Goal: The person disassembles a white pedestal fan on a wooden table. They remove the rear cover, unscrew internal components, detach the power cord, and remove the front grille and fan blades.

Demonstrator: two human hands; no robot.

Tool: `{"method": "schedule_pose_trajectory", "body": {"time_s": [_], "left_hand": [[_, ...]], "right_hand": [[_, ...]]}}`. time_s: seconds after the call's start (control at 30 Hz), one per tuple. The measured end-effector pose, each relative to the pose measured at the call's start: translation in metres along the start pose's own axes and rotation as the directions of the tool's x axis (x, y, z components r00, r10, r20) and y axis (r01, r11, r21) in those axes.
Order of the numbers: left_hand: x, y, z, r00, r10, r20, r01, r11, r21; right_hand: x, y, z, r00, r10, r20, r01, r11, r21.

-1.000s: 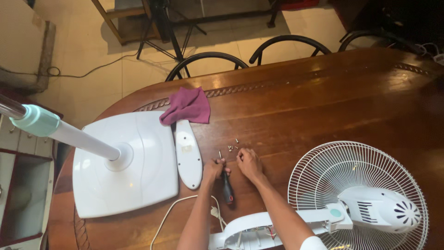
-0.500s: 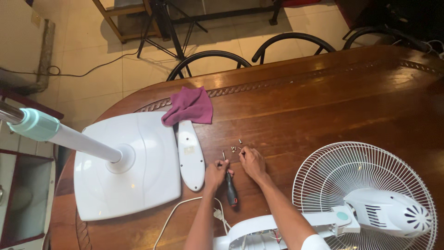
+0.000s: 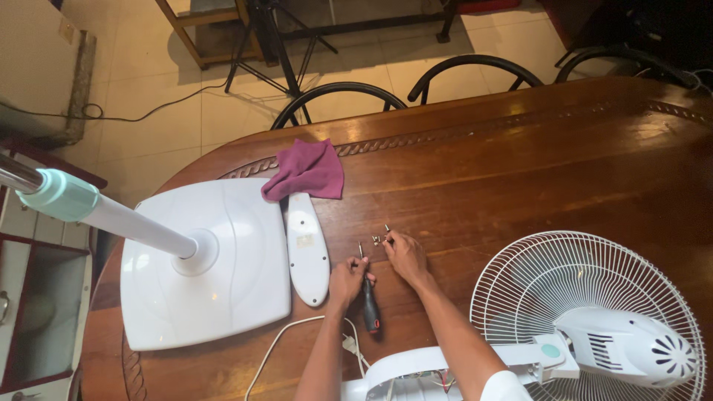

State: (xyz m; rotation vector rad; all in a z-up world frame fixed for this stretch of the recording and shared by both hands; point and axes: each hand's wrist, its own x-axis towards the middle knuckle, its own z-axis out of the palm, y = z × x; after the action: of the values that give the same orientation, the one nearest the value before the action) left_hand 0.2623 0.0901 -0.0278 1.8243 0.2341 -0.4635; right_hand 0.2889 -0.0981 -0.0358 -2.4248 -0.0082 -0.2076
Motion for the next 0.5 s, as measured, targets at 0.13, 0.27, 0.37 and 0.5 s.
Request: {"method": "schedule_pose_trajectory", "body": {"time_s": [0.13, 0.27, 0.37, 0.5], "left_hand": [[0.001, -0.001, 0.001, 1.0, 0.017, -0.008, -0.017, 1.0, 0.015], [-0.001, -0.001, 0.004, 1.0, 0.017, -0.015, -0.017, 1.0, 0.026], [0.003, 0.0, 0.003, 1.0, 0.022, -0.022, -0.02, 0.998, 0.06], [0.003, -0.013, 0.006, 0.999, 0.034, -0.024, -0.032, 0.995, 0.093]], "right_hand": [[0.001, 0.005, 0.003, 0.993, -0.102, -0.057, 0.106, 0.992, 0.071], [-0.002, 0.021, 0.006, 0.999, -0.017, 0.032, 0.011, 0.984, 0.18], [-0.004, 0.036, 0.007, 0.995, -0.051, 0.088, 0.032, 0.978, 0.208], [-0.017, 0.041, -0.002, 0.958, 0.072, 0.276, -0.123, 0.977, 0.173]]}}
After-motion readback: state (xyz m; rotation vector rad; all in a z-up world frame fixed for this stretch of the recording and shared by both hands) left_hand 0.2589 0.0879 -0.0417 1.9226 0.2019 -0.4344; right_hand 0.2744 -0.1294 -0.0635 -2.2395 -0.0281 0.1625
